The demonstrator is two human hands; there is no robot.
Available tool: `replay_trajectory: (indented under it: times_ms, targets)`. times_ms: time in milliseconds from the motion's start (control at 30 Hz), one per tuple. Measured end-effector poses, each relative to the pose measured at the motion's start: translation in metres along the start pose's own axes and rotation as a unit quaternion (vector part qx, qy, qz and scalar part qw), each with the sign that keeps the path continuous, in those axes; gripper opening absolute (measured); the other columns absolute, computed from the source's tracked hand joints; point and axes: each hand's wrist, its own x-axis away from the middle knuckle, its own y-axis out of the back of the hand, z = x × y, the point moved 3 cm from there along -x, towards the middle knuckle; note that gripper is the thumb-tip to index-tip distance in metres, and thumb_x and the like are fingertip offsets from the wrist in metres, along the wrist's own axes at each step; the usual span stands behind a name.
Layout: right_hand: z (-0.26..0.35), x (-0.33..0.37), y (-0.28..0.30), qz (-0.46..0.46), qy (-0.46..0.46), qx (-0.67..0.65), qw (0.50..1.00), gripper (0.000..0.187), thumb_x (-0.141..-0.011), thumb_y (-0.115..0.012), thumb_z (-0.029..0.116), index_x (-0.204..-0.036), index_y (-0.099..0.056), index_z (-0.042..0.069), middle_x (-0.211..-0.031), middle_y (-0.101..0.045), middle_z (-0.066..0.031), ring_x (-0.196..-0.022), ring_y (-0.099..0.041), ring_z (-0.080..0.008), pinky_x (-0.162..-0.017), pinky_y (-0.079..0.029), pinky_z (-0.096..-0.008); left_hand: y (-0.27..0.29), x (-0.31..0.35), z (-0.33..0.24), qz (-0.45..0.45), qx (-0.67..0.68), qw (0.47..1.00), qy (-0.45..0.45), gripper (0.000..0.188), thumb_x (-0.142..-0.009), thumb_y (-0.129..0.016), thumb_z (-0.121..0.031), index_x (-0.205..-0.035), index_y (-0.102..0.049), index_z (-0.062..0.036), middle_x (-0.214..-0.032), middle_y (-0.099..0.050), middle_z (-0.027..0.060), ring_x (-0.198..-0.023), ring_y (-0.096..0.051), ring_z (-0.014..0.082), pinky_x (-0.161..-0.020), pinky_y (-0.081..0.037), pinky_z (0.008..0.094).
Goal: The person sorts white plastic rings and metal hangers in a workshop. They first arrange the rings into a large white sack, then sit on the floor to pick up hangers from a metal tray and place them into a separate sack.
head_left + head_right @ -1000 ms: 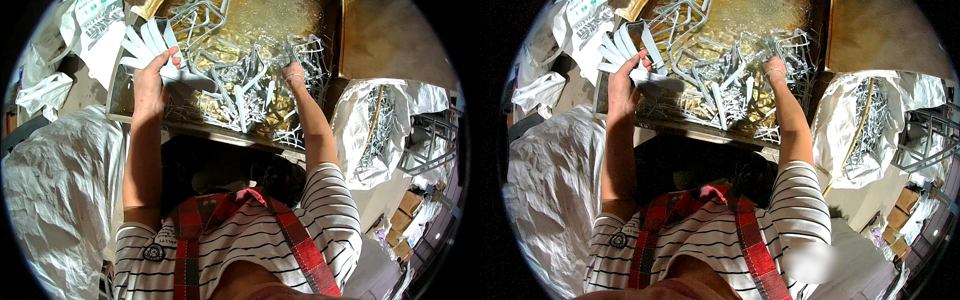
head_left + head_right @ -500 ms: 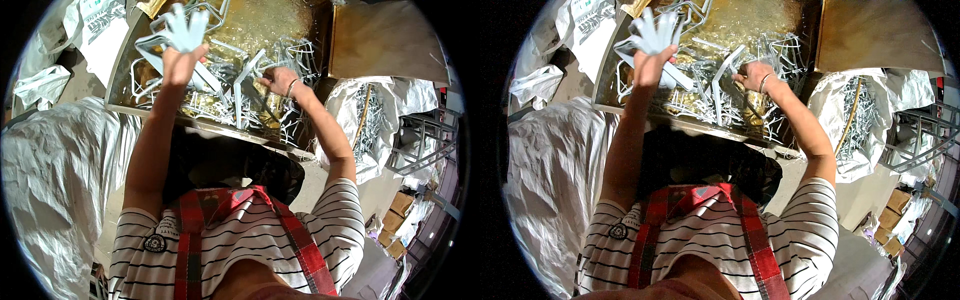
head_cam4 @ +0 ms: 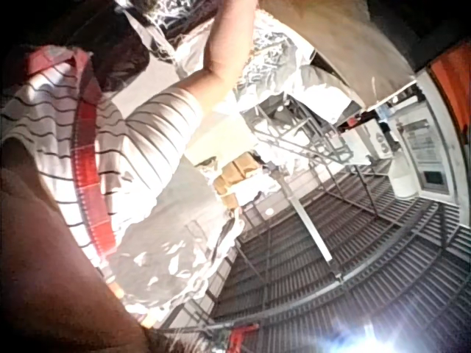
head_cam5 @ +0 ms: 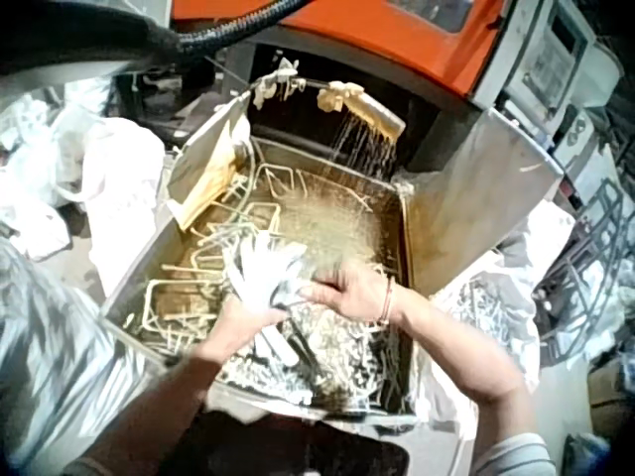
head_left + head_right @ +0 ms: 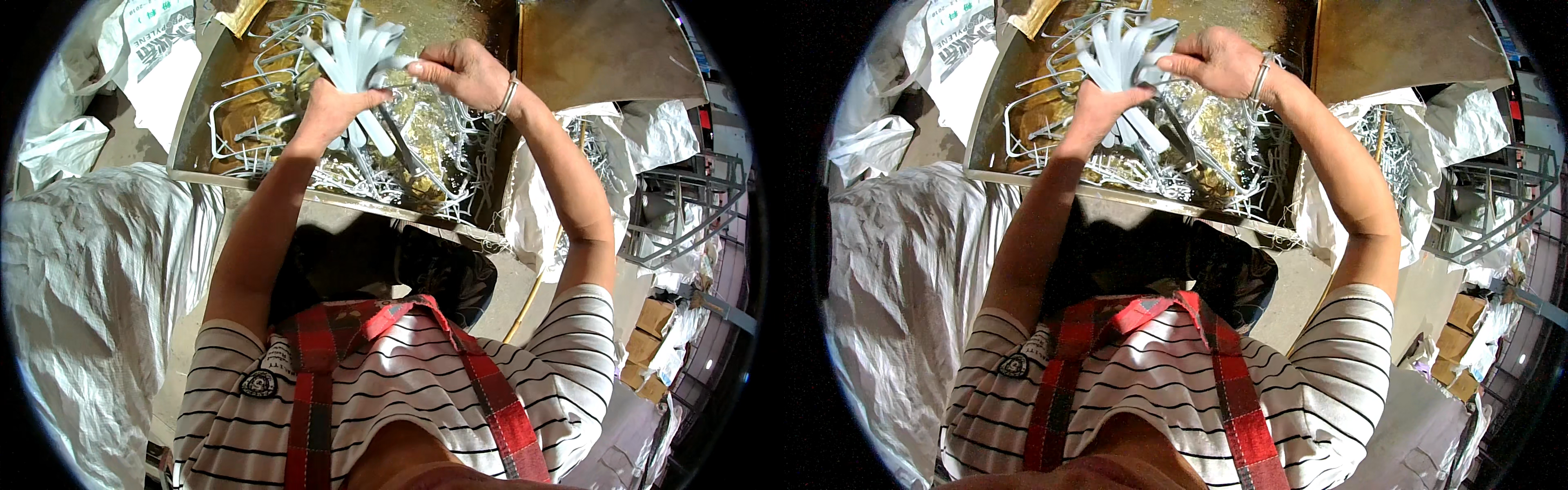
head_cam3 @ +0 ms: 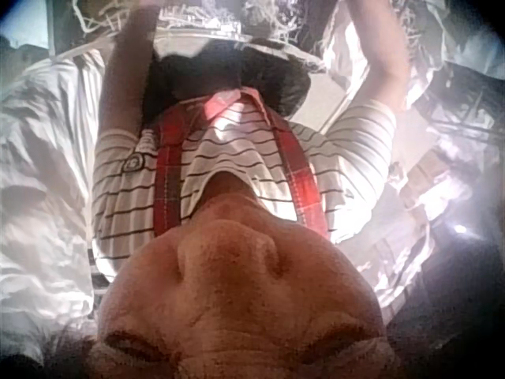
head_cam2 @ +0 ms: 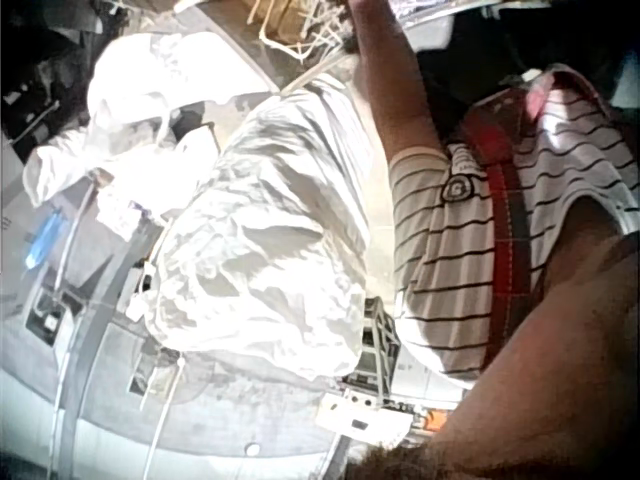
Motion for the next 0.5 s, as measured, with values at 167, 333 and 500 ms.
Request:
replay_trajectory:
  times_ms: [167, 333, 500]
  targets:
    - [-0.016, -0.006, -0.007, -0.022, -0.027, -0.245, 0.969, 0.041, -0.089, -0.050, 0.040, -0.076, -0.061, 0.002, -0.067, -0.056, -0.0049, -0.066, -0.054, -0.0116, -0.060, -0.047, -0.0265, 0.014, 0.002, -0.021, -0.092, -0.035, 0.994, -0.040, 0.029, -0.073, -0.072, -0.010, -0.100, -0.065, -0.0046, -0.089, -0.066, 0.0035, -0.077, -0.057, 0.0085, -0.069, -0.047, 0.0250]
    - [-0.190, -0.011, -0.040, -0.102, -0.212, -0.271, 0.933, 0.041, -0.087, -0.056, 0.035, -0.100, -0.058, -0.004, -0.089, -0.064, -0.0114, -0.074, -0.060, -0.0148, -0.063, -0.051, -0.0243, 0.025, -0.013, -0.001, -0.100, 0.084, 0.988, -0.080, 0.022, -0.075, -0.067, -0.003, -0.097, -0.066, -0.0018, -0.090, -0.065, 0.0034, -0.079, -0.057, 0.0093, -0.071, -0.047, 0.0232]
    - [-0.182, -0.026, -0.192, 0.045, -0.294, -0.412, 0.861, 0.053, -0.078, -0.063, 0.035, -0.113, -0.051, -0.003, -0.100, -0.061, -0.0153, -0.080, -0.062, -0.0173, -0.063, -0.052, -0.0282, 0.037, -0.010, -0.005, -0.061, 0.131, 0.989, -0.033, 0.020, -0.078, -0.061, -0.001, -0.098, -0.062, 0.0024, -0.094, -0.064, 0.0088, -0.082, -0.059, 0.0135, -0.077, -0.047, 0.0253]
